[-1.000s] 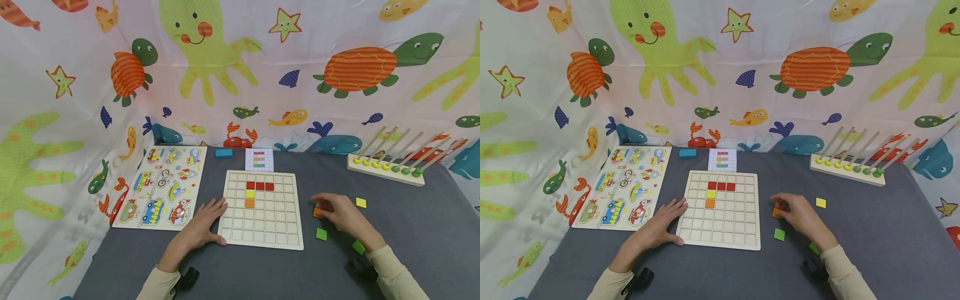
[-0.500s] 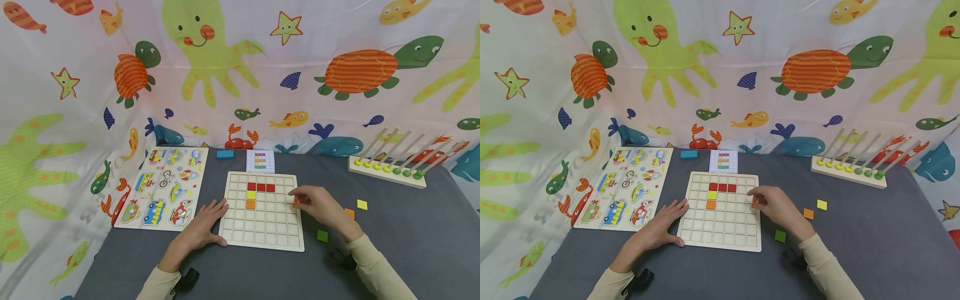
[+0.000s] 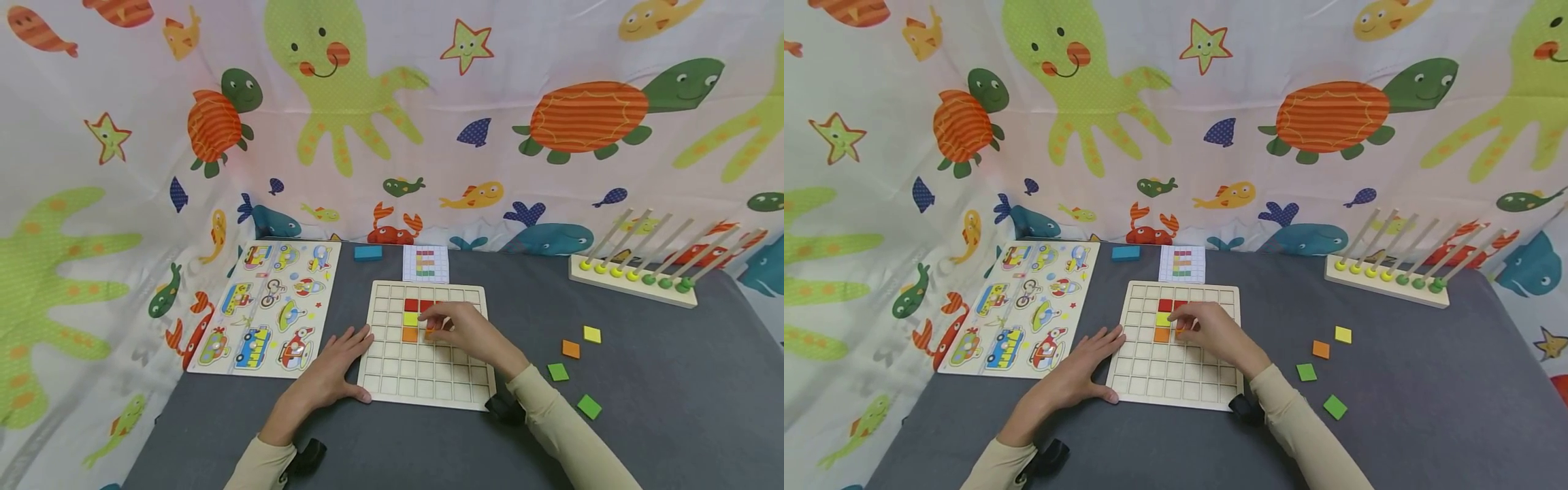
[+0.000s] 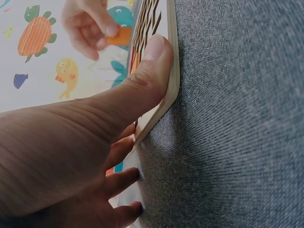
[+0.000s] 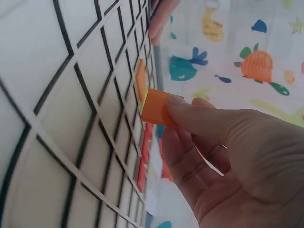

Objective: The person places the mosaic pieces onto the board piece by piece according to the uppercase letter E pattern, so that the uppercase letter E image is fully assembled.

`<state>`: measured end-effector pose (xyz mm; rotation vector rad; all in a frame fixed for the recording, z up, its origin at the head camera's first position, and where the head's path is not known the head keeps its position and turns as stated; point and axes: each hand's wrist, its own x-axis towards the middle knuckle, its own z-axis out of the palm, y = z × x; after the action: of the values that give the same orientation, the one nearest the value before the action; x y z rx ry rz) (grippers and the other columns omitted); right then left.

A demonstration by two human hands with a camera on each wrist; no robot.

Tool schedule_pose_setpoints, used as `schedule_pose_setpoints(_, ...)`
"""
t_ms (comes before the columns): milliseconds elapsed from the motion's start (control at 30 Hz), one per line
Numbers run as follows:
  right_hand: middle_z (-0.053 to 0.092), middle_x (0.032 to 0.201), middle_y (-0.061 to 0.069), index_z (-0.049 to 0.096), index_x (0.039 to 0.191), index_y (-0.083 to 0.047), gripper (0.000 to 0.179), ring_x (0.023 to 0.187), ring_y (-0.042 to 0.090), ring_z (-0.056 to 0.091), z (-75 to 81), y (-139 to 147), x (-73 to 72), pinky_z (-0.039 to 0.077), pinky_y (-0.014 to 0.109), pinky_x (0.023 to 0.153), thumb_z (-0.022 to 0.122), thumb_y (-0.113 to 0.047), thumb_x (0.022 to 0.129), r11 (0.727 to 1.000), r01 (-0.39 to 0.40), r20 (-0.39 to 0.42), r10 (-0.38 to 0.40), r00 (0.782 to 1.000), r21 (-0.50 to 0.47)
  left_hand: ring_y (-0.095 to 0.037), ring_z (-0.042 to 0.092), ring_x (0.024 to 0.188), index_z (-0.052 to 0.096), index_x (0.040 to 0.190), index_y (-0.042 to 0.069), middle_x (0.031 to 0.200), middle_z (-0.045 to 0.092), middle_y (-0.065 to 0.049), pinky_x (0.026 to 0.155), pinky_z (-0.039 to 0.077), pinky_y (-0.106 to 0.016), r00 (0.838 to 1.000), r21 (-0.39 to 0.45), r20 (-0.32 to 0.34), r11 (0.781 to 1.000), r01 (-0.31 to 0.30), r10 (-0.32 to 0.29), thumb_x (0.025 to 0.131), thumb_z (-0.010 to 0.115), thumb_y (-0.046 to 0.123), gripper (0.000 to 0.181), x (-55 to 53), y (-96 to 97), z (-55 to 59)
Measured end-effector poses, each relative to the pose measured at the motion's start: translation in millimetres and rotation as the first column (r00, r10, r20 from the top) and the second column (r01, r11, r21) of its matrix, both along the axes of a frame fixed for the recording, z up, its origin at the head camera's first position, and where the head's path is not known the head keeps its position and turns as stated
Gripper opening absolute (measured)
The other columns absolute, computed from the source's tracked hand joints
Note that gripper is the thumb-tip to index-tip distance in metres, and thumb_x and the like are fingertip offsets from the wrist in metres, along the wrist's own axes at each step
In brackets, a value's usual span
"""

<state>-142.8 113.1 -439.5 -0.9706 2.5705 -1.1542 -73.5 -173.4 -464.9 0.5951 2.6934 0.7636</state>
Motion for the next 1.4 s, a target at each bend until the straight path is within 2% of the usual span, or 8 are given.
schedule_pose_setpoints(100,0.067,0.089,0.001,0.071,0.111,-0.003,0.029,0.081,0.012,0.058,-8.2,-6.0,-5.6,0.055,0.028,0.074,0.077,-0.003,0.083,1.0,-0.001,0.037,0.002,0.999,-0.03,-0.036,0.017,0.148,0.037,0.152,0.006,0.16,0.026,-0.008,0.118,0.012,-0.057,1.0,-0.001,0.002,1.0,-0.004,0.004,0.066,0.088,0.035,0.104,-0.1,0.3,-0.7)
schedule_pose_setpoints(267,0.067,0.091,0.0,0.072,0.109,-0.004,0.026,0.082,0.011,0.059,-16.5,-11.2,-9.5,0.055,0.028,0.075,0.076,-0.004,0.084,1.0,0.018,0.059,-0.017,0.998,-0.016,-0.036,0.017,0.148,0.037,0.152,0.006,0.16,0.026,-0.009,0.118,0.012,-0.058,1.0,-0.002,0.002,1.0,-0.002,0.002,0.067,0.088,0.035,0.104,0.0,0.2,-0.7)
schedule_pose_setpoints(467,0.068,0.091,-0.002,0.073,0.105,-0.008,0.022,0.08,0.011,0.059,-16.1,-13.6,-8.0,0.053,0.029,0.074,0.077,-0.006,0.084,0.997,0.06,0.063,-0.063,0.996,0.049,-0.036,0.017,0.148,0.036,0.152,0.006,0.16,0.026,-0.009,0.118,0.012,-0.058,1.0,0.002,0.001,1.0,0.005,-0.005,0.067,0.088,0.036,0.103,-0.7,0.9,0.9)
schedule_pose_setpoints(633,0.067,0.089,0.0,0.073,0.104,-0.007,0.021,0.079,0.012,0.058,-15.1,-16.5,-5.4,0.052,0.029,0.073,0.076,-0.002,0.083,0.995,0.074,0.063,-0.078,0.995,0.072,-0.036,0.017,0.148,0.037,0.151,0.006,0.16,0.026,-0.008,0.118,0.012,-0.058,1.0,0.001,0.0,1.0,0.003,-0.003,0.067,0.088,0.036,0.103,-1.1,1.4,1.4)
schedule_pose_setpoints(767,0.068,0.091,0.0,0.073,0.103,-0.008,0.02,0.08,0.012,0.059,-14.2,-17.2,-3.4,0.053,0.028,0.074,0.076,-0.002,0.084,0.993,0.07,0.064,-0.076,0.995,0.094,-0.036,0.017,0.148,0.037,0.152,0.006,0.16,0.026,-0.008,0.118,0.012,-0.058,1.0,-0.005,0.004,1.0,-0.002,0.002,0.067,0.088,0.036,0.104,-1.5,1.9,0.1)
schedule_pose_setpoints(900,0.069,0.098,0.003,0.072,0.107,-0.006,0.022,0.086,0.016,0.062,-8.7,-13.7,-1.5,0.054,0.032,0.078,0.074,-0.004,0.085,0.995,0.034,0.079,-0.042,0.996,0.098,-0.036,0.016,0.148,0.037,0.152,0.006,0.16,0.026,-0.008,0.118,0.012,-0.058,1.0,-0.006,0.007,1.0,-0.004,0.004,0.067,0.089,0.035,0.104,-1.6,2.5,-0.9)
schedule_pose_setpoints(1067,0.069,0.108,0.008,0.069,0.116,-0.003,0.028,0.095,0.023,0.062,1.4,5.1,2.6,0.055,0.04,0.083,0.071,-0.002,0.088,0.996,0.031,0.102,-0.039,0.994,0.081,-0.036,0.016,0.148,0.036,0.152,0.006,0.161,0.025,-0.009,0.118,0.012,-0.058,1.0,0.006,0.006,1.0,0.005,-0.006,0.067,0.089,0.035,0.104,-1.2,2.8,-2.5)
schedule_pose_setpoints(1400,0.069,0.107,0.011,0.067,0.118,0.0,0.03,0.093,0.024,0.064,8.3,80.0,7.3,0.056,0.045,0.082,0.07,0.0,0.088,0.973,0.183,0.019,-0.187,0.982,0.141,-0.037,0.016,0.148,0.037,0.152,0.006,0.16,0.026,-0.009,0.118,0.011,-0.059,1.0,0.004,0.001,1.0,0.003,-0.003,0.067,0.088,0.035,0.103,-0.2,0.1,-0.7)
